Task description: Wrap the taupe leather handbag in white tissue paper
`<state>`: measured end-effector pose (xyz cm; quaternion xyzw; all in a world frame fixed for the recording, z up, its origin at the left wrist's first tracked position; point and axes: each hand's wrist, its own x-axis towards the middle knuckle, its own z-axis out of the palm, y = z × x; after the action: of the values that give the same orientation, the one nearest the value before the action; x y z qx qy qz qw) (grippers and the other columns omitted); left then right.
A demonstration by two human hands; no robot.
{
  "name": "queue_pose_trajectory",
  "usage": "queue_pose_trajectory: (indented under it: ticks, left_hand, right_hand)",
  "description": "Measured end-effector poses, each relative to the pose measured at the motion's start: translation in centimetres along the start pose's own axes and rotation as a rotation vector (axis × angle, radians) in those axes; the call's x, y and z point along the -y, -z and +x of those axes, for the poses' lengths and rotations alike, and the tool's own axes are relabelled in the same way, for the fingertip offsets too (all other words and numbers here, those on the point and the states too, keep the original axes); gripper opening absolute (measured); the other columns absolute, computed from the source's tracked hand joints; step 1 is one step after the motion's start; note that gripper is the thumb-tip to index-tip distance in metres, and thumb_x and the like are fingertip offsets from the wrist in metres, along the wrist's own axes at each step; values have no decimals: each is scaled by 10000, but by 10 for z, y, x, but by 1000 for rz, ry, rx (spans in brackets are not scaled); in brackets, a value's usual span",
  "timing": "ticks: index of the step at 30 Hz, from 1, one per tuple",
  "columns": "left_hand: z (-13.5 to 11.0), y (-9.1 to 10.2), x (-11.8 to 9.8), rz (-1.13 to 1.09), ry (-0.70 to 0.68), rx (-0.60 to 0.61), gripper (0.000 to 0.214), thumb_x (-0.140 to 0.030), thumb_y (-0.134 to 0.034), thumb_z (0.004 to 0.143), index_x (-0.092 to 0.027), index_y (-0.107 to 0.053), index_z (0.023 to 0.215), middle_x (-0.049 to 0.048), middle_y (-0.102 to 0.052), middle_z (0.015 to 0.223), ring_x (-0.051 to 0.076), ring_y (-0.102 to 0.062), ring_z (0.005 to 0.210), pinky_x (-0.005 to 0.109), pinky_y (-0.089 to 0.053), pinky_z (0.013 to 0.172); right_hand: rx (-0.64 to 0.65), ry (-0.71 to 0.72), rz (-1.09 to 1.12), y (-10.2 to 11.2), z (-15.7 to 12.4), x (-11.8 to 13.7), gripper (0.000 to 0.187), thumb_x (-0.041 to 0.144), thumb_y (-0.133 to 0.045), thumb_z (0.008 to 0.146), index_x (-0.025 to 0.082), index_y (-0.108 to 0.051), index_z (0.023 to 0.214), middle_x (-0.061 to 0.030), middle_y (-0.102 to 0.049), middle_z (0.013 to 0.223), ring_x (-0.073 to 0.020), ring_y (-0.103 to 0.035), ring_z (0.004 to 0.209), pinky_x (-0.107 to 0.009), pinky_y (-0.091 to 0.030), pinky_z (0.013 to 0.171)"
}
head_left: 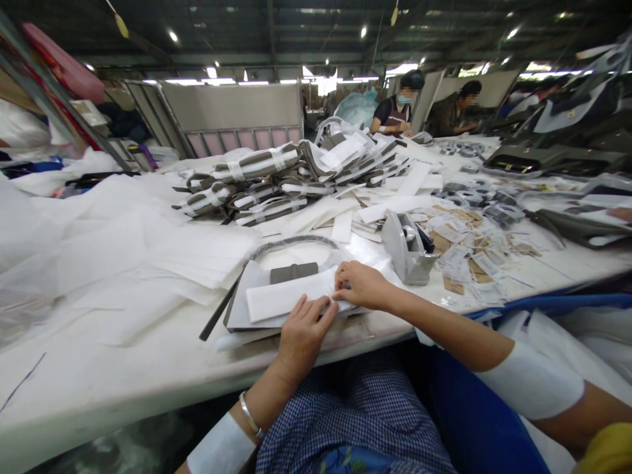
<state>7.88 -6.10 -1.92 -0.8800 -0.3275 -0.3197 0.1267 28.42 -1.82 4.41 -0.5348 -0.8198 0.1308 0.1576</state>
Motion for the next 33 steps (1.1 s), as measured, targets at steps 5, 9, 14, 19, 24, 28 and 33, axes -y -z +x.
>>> queue_pose_trajectory:
  ticks: [5,9,14,19,24,28,33]
  left_hand:
    - [1,2,3,-18,-54,46,259,-174,-518,981,-197,-585,1229,44,-576,1396,218,-580,1178,454,-450,1076]
    - [2,2,4,-26,-76,58,259,-160,-514,980,-178,-582,1229,41,-650,1296,212,-611,1123,461,-466,1051]
    - [2,-2,6,-18,-89,49,293,-137,-519,964,-162,-576,1250,72,-670,1250,231,-626,1100,456,-481,1025]
    - [0,-5,8,-35,-70,44,310,-152,-506,965,-170,-570,1268,82,-675,1234,241,-626,1100,463,-482,1028]
    - [-1,-7,7,-52,-57,13,301,-145,-472,974,-166,-579,1254,79,-691,1201,230,-641,1065,462,-495,1020]
    - [0,-8,8,-44,-66,-16,303,-149,-474,970,-170,-587,1251,90,-697,1188,223,-652,1050,453,-509,1012]
    - [-2,-10,10,-34,-79,-18,325,-156,-504,964,-180,-570,1281,88,-692,1203,221,-649,1071,455,-505,1025]
  right_hand:
    - [-22,-13,83,-5,1,-6,90,234,-764,754,191,-713,693,-31,-646,856,-168,-597,779,-267,-417,684]
    - [-86,-16,95,-12,-3,0,106,227,-766,764,168,-700,707,-37,-631,836,-154,-583,731,-263,-425,671]
    - [-245,38,138,-5,-24,-5,33,159,-658,863,173,-685,852,-32,-657,900,-141,-609,809,-246,-464,785]
    - [-615,-185,187,61,-63,-55,123,239,-599,900,199,-692,970,-63,-699,1028,-198,-635,971,-321,-462,943]
    - [-496,-715,471,111,-67,-112,151,255,-636,850,169,-693,741,-80,-741,811,-230,-703,842,-342,-552,842]
    - [-352,-814,651,115,-48,-133,233,251,-705,799,147,-639,601,-119,-724,679,-220,-709,633,-315,-597,659]
    - [-267,-813,803,117,-34,-140,178,196,-740,775,104,-645,656,-155,-702,624,-234,-710,593,-278,-591,523]
